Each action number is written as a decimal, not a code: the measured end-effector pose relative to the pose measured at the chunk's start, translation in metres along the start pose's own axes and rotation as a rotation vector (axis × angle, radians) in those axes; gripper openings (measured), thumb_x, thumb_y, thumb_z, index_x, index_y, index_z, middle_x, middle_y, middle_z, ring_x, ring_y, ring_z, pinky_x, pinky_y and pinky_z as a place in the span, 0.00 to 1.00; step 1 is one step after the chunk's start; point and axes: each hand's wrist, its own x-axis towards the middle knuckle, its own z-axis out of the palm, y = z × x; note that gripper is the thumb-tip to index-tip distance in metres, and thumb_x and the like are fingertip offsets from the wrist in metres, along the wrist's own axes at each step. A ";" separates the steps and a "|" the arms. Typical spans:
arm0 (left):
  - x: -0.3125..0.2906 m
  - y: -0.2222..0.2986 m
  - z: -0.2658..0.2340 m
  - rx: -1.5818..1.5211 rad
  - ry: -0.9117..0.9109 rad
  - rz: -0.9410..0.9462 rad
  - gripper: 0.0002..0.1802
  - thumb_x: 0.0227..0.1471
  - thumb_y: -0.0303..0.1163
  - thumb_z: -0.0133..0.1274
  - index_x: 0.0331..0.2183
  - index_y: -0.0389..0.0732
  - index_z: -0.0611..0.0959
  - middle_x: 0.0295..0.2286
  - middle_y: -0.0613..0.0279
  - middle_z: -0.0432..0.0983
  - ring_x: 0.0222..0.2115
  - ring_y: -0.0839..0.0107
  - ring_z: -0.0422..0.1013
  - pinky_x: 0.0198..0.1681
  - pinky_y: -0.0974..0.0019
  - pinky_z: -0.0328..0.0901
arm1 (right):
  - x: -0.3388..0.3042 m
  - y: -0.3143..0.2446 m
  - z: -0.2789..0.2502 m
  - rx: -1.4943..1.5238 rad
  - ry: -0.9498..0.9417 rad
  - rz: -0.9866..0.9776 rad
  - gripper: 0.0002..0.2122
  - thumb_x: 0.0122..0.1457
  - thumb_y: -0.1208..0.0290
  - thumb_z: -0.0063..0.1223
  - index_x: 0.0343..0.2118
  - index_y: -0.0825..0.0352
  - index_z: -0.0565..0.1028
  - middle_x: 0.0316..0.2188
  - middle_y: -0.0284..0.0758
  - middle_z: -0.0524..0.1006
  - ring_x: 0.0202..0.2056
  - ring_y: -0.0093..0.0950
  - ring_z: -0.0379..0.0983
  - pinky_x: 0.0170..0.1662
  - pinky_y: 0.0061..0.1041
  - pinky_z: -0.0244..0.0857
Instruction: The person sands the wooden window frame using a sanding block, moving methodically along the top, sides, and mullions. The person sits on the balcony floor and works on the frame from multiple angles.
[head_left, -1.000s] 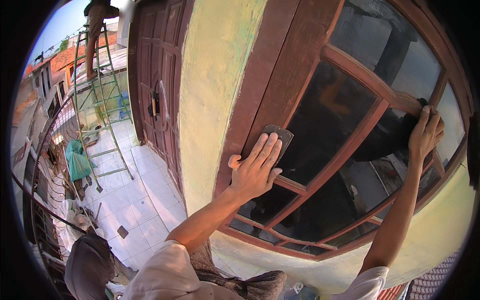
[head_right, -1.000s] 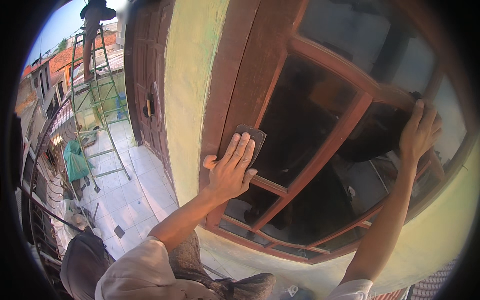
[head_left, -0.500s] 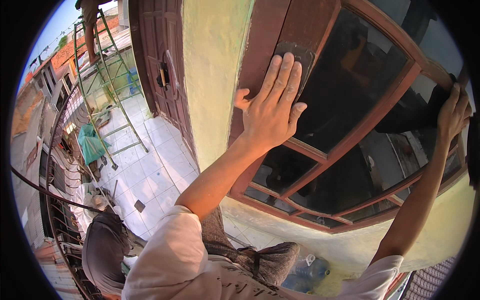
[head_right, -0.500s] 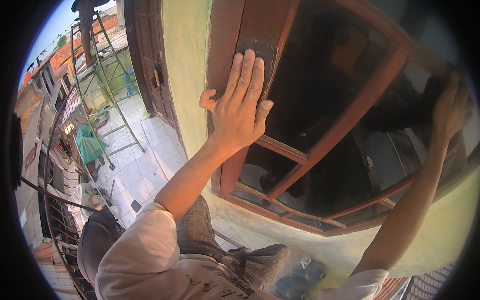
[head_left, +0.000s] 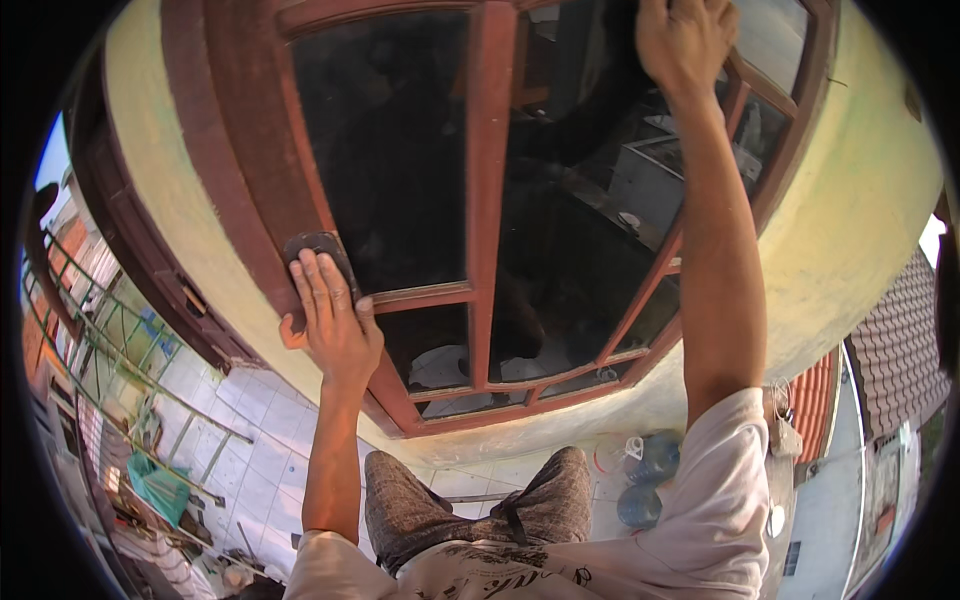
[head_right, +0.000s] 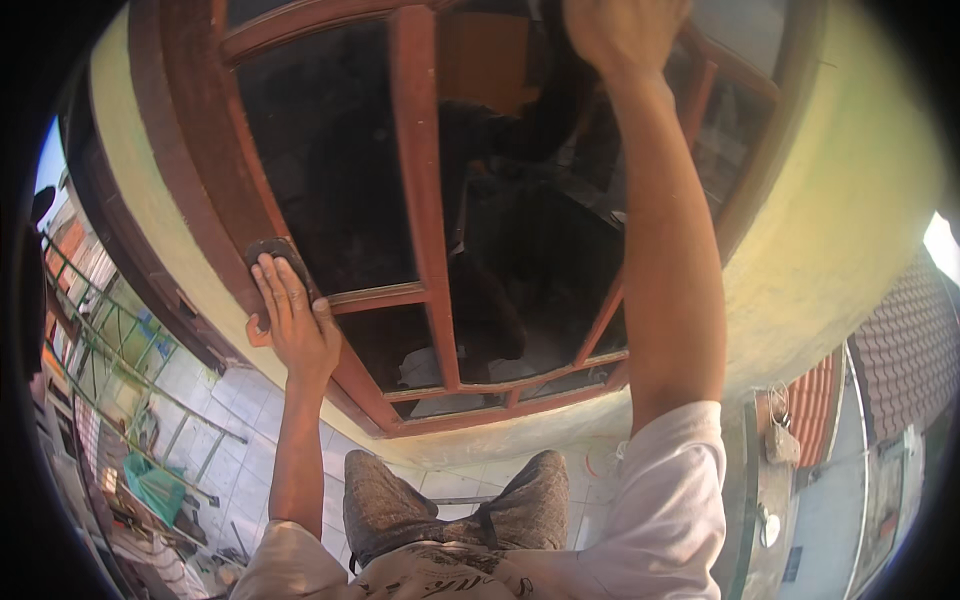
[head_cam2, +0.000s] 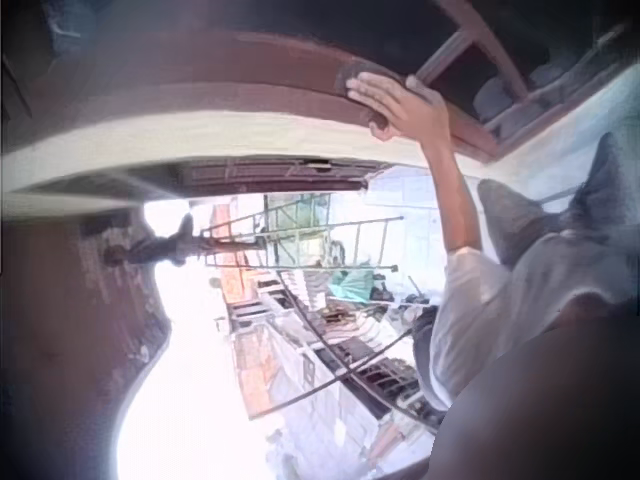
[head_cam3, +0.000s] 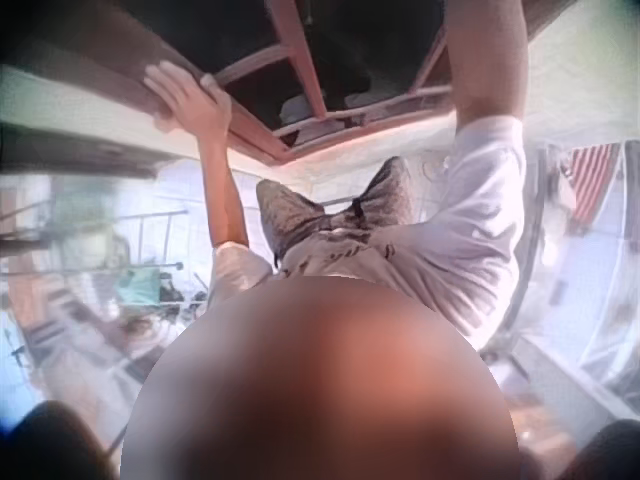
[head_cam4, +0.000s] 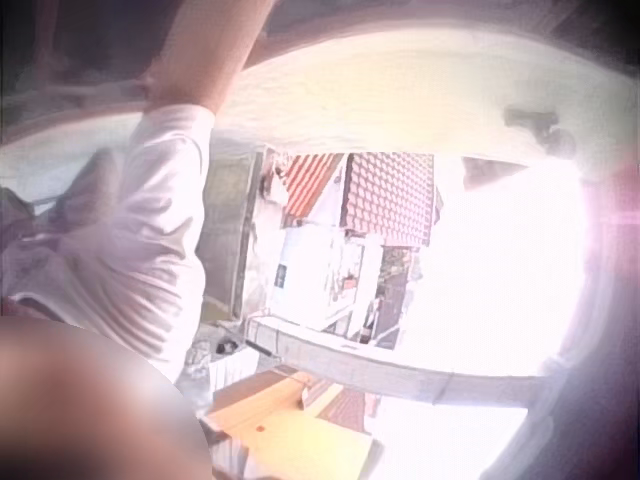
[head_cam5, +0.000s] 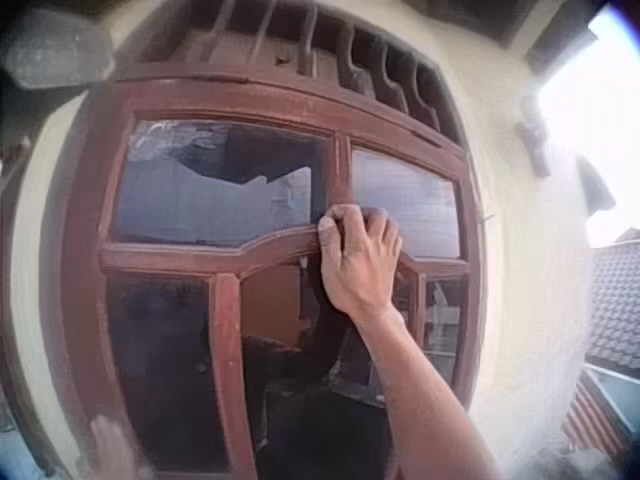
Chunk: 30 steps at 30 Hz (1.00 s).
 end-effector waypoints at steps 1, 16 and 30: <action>0.010 -0.012 -0.002 0.009 0.015 0.016 0.36 0.74 0.46 0.32 0.72 0.33 0.59 0.72 0.44 0.51 0.73 0.48 0.50 0.70 0.46 0.45 | 0.000 -0.011 0.012 0.033 0.028 0.013 0.13 0.69 0.56 0.50 0.47 0.58 0.77 0.45 0.46 0.73 0.49 0.49 0.68 0.53 0.50 0.60; 0.008 0.017 -0.003 -0.007 0.134 0.092 0.37 0.75 0.47 0.32 0.69 0.26 0.60 0.70 0.31 0.50 0.72 0.36 0.46 0.74 0.42 0.46 | 0.012 0.034 0.023 0.018 0.273 0.199 0.11 0.54 0.60 0.63 0.35 0.62 0.84 0.46 0.52 0.72 0.54 0.50 0.63 0.63 0.51 0.53; 0.130 0.027 -0.038 0.057 0.264 0.166 0.35 0.75 0.40 0.35 0.66 0.16 0.59 0.67 0.20 0.50 0.70 0.28 0.48 0.73 0.35 0.44 | -0.001 0.032 0.043 0.060 0.238 0.196 0.14 0.55 0.56 0.61 0.38 0.60 0.86 0.50 0.54 0.73 0.59 0.52 0.62 0.67 0.53 0.50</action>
